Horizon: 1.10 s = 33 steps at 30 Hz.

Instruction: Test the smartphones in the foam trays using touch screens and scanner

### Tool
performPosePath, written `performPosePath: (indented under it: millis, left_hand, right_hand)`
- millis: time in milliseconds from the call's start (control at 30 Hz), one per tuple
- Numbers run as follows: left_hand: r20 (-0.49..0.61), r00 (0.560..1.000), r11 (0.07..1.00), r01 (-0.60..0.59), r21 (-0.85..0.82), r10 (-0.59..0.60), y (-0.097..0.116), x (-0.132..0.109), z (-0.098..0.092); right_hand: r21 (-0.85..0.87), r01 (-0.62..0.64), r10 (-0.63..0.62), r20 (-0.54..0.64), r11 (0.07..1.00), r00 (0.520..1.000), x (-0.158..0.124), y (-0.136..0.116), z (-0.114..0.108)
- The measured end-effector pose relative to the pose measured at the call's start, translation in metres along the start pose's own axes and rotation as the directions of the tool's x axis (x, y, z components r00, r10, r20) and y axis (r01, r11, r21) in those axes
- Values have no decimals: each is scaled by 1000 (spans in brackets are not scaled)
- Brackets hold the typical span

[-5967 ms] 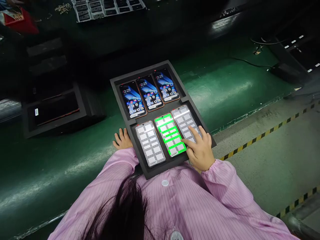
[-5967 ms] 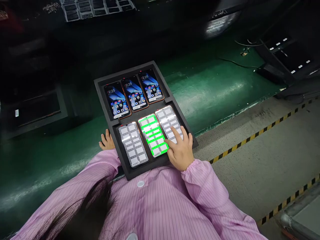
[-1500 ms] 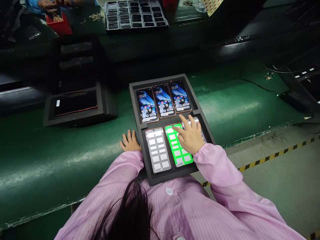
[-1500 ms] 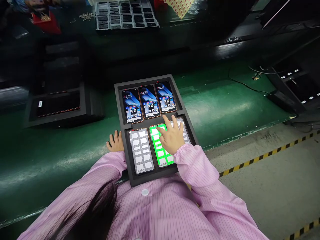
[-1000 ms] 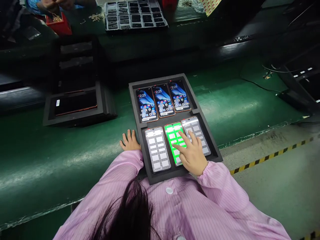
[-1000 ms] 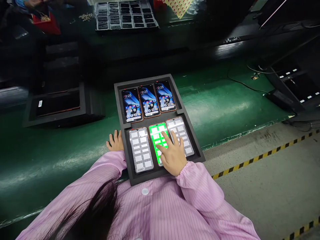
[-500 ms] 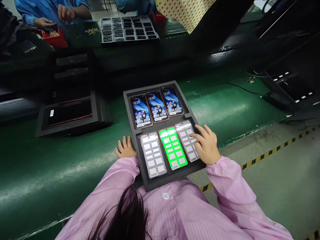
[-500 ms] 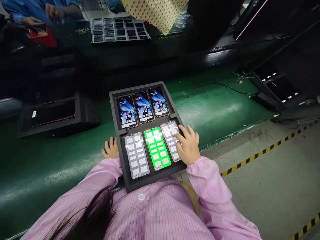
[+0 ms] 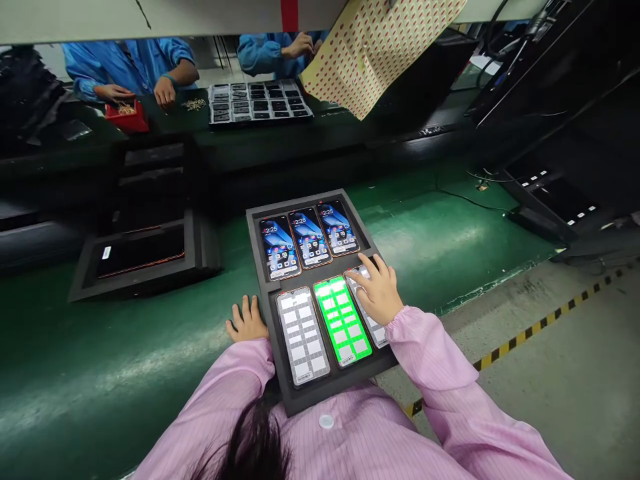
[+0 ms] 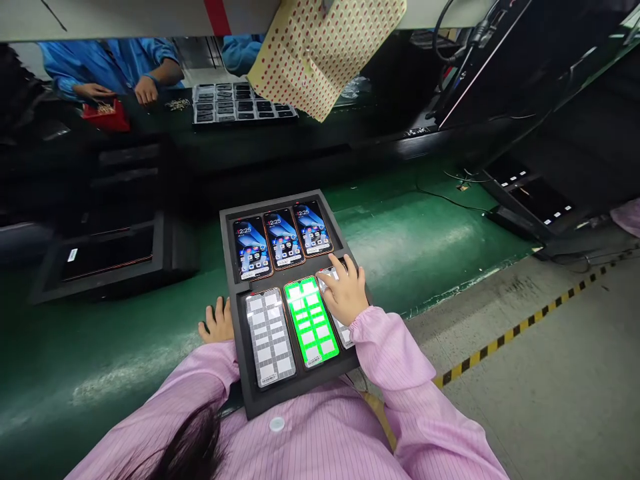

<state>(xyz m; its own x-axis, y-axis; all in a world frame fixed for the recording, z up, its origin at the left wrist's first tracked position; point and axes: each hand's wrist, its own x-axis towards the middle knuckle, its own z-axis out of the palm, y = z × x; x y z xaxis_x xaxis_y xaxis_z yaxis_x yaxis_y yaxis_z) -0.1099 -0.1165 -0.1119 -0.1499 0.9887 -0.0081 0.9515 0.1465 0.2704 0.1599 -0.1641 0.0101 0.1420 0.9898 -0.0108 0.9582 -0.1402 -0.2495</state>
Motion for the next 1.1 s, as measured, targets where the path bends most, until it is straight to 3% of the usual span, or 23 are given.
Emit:
performPosePath:
  millis: [300, 600, 867, 1100]
  left_hand:
    - [-30, 1000, 1000, 1, -25, -2, -7, 3, 10]
    - [-62, 998, 1000, -22, -14, 21, -5, 1, 8]
    - [-97, 995, 999, -18, -26, 16, -3, 1, 8]
    - [-60, 998, 999, -24, -27, 22, -3, 0, 5]
  right_hand:
    - [-89, -160, 156, -43, 983, 987, 1, 20, 1]
    - [-77, -285, 277, -101, 955, 956, -1, 23, -5]
    - [-100, -280, 269, -110, 955, 957, -14, 31, -3]
    - [-96, -229, 218, -111, 969, 970, -22, 18, -2]
